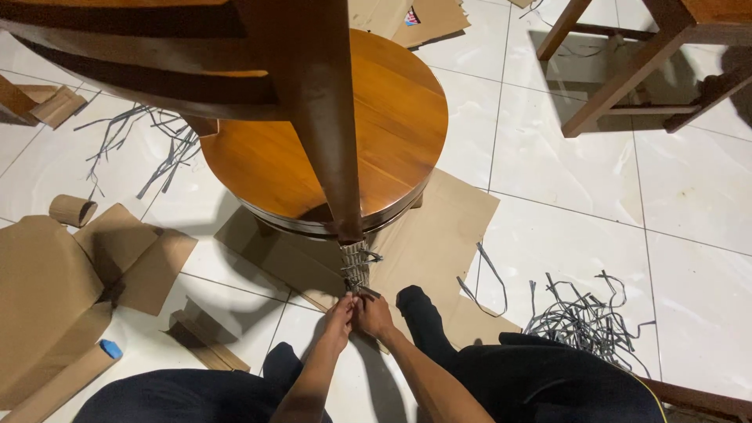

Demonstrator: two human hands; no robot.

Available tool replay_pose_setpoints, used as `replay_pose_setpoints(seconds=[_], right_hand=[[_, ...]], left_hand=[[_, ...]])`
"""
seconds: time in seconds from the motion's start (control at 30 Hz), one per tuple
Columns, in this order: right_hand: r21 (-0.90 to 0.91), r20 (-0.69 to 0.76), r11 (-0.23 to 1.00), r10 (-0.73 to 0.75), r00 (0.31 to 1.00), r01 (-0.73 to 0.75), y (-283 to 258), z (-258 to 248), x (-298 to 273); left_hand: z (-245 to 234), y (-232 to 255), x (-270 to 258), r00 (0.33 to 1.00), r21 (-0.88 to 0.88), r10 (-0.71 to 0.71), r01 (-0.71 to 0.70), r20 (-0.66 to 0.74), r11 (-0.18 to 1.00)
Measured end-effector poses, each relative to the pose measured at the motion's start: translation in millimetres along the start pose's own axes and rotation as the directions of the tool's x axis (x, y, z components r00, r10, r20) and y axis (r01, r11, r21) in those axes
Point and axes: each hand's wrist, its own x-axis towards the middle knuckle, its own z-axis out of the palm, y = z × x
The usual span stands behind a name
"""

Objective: Wrapping wooden chair legs with cardboard and securing them with plastic ties

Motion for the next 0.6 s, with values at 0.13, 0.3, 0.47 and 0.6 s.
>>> replay_pose_setpoints(seconds=[0.13,0.3,0.47,0.6], right_hand=[[0.059,-0.102,0.997,-0.033,0.994,0.039,20,29,4],[0.140,-0.064,0.987,0.082,0.995,-0.072,-27,-2,-9],[-0.151,0.098,0.989,0.012,0.995,0.003,6,3,-2],[-0.218,0.150,0.966,-0.110,0.983,0.141,45,19,8]], left_hand=[[-11,-10,19,1.000,0.005,0.014,-0.014,-0.020,1.000],[-2,-10,1,0.997,-0.102,0.057,-0.062,-0.052,0.993],[9,-11,-27,0.983,0.087,0.181,-0.178,-0.031,0.980],[27,22,-81,0.960,0.674,0.281,-0.213,0.008,0.708]])
